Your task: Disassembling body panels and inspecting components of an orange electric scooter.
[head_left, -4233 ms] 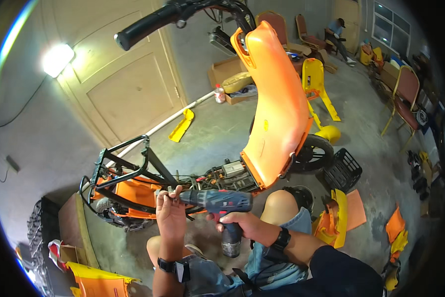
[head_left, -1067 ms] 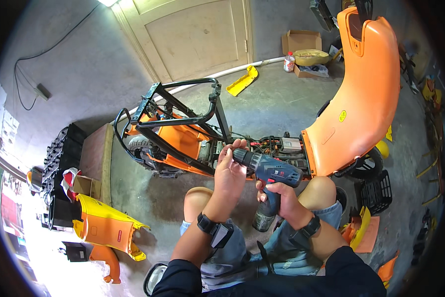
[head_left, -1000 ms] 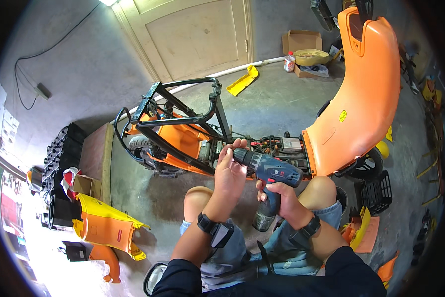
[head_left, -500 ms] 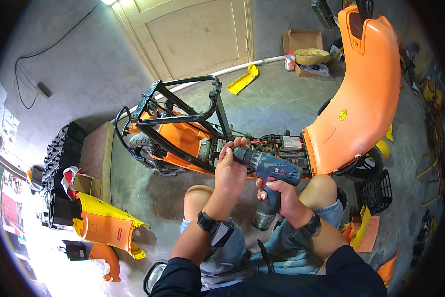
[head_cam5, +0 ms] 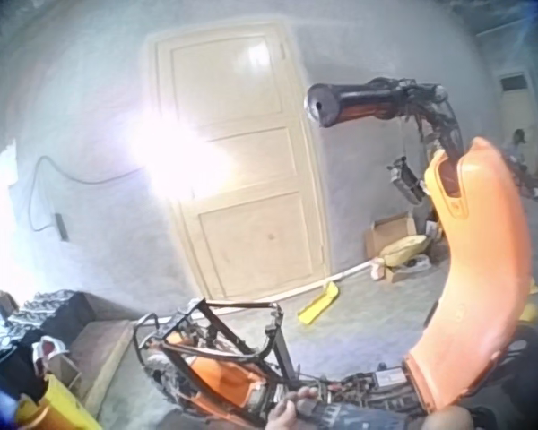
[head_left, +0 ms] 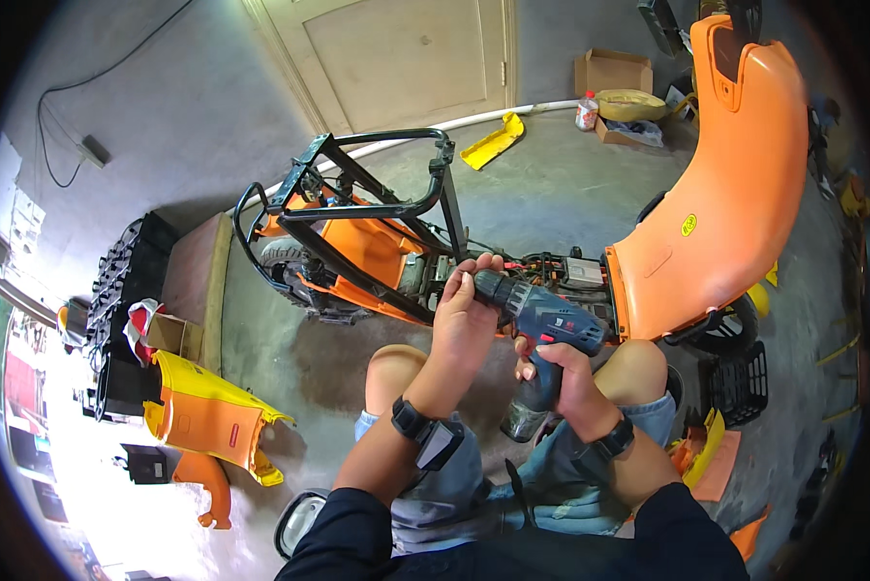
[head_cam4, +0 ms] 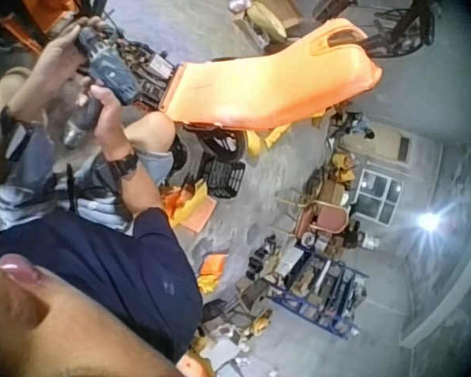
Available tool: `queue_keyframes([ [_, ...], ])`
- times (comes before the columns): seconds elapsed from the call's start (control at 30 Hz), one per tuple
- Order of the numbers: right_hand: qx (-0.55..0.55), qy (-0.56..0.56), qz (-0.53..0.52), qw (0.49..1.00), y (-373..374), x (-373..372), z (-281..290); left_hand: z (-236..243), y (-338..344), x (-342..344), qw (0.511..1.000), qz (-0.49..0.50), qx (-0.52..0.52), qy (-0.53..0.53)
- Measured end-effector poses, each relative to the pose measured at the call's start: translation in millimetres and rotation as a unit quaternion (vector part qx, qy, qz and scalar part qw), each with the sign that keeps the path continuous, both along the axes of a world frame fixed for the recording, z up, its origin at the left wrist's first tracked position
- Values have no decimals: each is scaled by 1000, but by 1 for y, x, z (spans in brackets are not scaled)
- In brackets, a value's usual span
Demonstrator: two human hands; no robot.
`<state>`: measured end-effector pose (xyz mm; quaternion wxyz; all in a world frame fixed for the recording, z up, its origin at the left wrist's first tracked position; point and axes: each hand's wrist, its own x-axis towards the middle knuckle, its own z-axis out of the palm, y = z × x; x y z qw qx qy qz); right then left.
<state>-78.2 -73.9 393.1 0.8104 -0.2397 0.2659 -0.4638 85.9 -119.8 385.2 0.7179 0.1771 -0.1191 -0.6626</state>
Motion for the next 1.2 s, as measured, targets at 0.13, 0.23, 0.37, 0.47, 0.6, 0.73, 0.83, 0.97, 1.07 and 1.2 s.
queue_keyframes([
  [0.13, 3, -1, 2, 1000, -1, 0, 0, 0, 0, 0, 1000, -7, -10, -1],
  [0.23, 4, -10, 3, 1000, -1, 0, -1, 0, 0, 0, 1000, 0, 5, 21],
  [0.37, -1, -17, 3, 1000, -2, 0, -3, 1, 0, -2, 1000, 4, 17, 16],
  [0.47, 2, -19, 5, 1000, -2, -1, -6, 3, 0, -3, 1000, 9, 21, 6],
  [0.6, 5, -29, 6, 1000, -2, -2, -8, 5, 1, -3, 999, 11, 29, 8],
  [0.73, 4, -48, 21, 999, -2, -3, -8, 6, 2, -4, 999, 10, 37, 9],
  [0.83, 1, -39, 17, 999, -1, -3, -7, 5, 2, -4, 1000, 4, 25, 9],
  [0.97, 2, -36, 17, 999, 0, -3, -6, 5, 2, -3, 1000, -10, -2, 4],
  [1.07, 3, -23, 16, 1000, 2, -3, -5, 5, 5, -6, 999, -35, -14, 21],
  [1.2, -51, 30, 25, 998, 4, 1, -6, 5, 9, -11, 994, -80, 20, 76],
])
